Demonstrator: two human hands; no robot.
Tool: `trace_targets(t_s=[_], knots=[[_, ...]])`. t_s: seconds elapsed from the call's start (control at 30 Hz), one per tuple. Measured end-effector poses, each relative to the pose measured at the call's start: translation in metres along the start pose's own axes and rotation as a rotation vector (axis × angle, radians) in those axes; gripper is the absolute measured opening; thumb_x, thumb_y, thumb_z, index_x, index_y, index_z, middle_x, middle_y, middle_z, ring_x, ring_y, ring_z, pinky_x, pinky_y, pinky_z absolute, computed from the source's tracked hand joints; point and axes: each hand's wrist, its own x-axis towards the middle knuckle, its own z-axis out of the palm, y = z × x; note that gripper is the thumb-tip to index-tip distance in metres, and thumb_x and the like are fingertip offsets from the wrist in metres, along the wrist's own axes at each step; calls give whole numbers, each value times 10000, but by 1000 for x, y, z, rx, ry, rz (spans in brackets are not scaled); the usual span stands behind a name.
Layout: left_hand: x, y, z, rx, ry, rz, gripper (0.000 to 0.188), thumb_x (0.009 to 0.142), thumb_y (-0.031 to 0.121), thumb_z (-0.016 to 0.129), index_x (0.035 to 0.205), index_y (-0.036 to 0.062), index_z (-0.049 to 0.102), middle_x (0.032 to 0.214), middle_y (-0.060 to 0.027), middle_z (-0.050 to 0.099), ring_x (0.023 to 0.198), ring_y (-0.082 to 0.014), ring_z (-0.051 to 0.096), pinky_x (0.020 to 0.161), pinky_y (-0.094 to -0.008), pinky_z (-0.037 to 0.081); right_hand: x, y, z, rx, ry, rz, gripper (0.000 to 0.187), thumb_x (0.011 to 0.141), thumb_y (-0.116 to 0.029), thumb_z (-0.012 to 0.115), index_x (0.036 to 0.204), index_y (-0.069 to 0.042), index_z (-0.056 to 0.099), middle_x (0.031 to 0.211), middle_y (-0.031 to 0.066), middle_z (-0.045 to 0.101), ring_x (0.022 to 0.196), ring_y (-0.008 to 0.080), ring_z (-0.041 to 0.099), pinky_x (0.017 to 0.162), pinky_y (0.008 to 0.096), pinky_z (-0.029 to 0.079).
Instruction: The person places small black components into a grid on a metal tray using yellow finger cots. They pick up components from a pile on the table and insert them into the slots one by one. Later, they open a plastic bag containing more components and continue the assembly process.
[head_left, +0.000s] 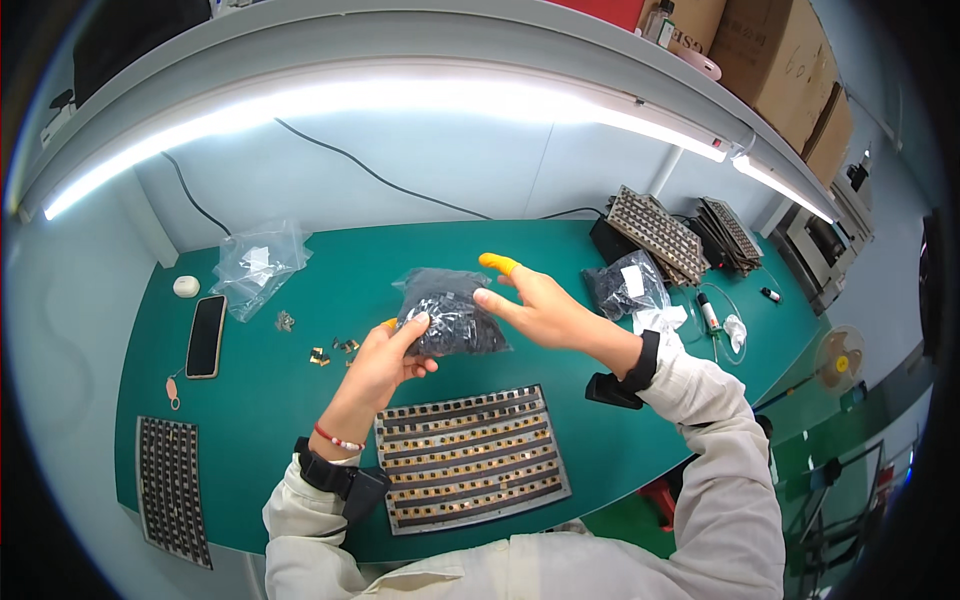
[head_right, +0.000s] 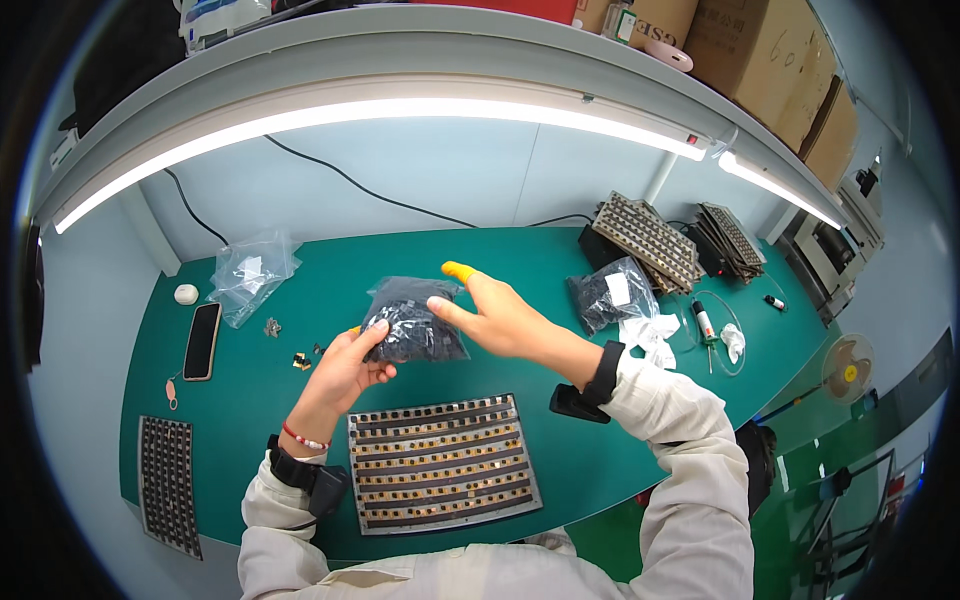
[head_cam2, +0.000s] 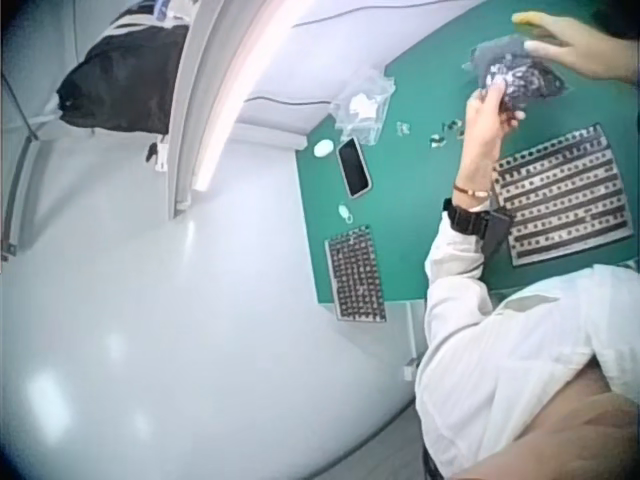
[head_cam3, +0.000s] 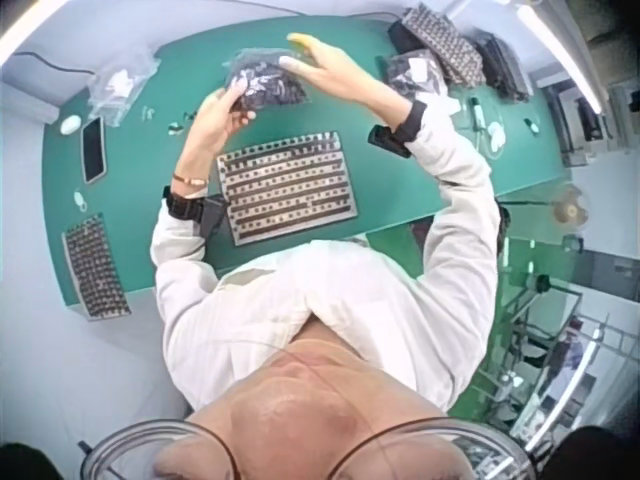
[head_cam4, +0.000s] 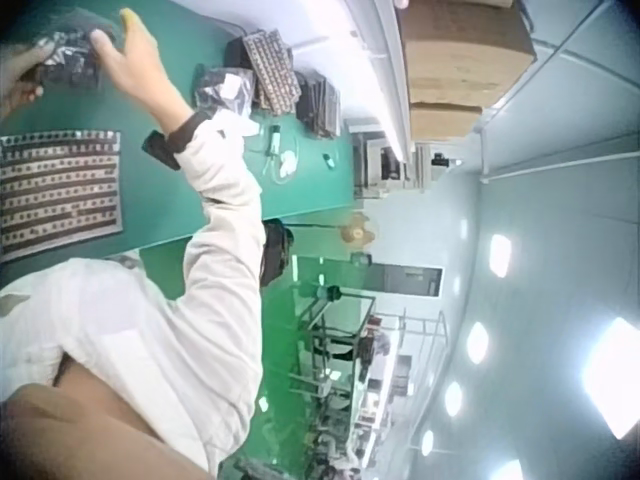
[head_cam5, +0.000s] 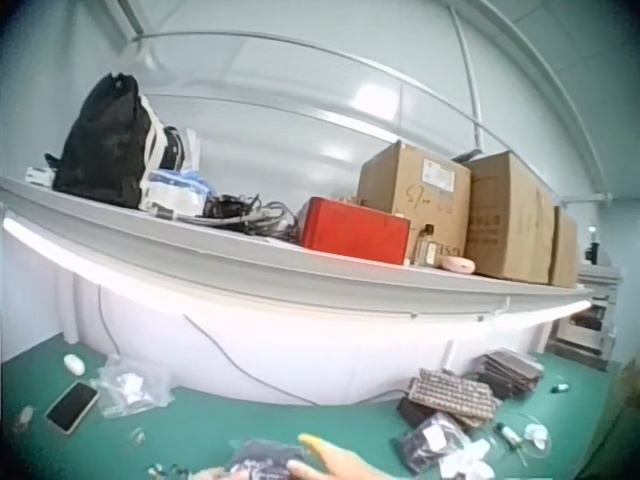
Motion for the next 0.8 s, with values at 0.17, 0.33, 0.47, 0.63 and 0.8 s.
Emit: trace_targets(t_s=[0.17,0.33,0.47,0.63,0.8], knots=[[-1,-11,12,212,124,393,394,937,151,653,1251,-45,518,1072,-123,657,871,-174,681,726,-281,541,20,10,-4,384,-94,407,887,950,-669,423,1476,39,328,1406,322,452,1304,395,483,1053,493,404],[-3,-8,15,655,211,761,501,856,-51,601,1346,-42,496,1228,-211,607,1131,-324,619,1002,-374,458,37,9,-20,1059,-133,492,863,932,-724,391,1365,19,461,1364,257,487,1250,356,515,998,575,437],[-2,-12,9,818,194,672,465,848,-30,591,1308,-46,531,1309,-246,553,1224,-405,534,1055,-413,408,43,29,0,964,-51,349,479,909,-327,709,1226,1,564,1106,134,650,948,208,662,841,376,559],[7,-18,0,913,200,659,429,865,75,638,1260,-76,561,1347,-261,533,1228,-410,533,1040,-425,418,30,55,37,741,78,194,439,888,-286,729,1152,33,581,986,114,681,879,177,670,779,294,539],[6,-31,-5,951,-4,431,562,904,200,667,1417,70,480,1446,-150,460,1165,-270,578,937,-406,504,27,37,-9,116,-379,555,734,911,-483,651,1287,118,460,944,189,670,719,230,697,595,344,601]])
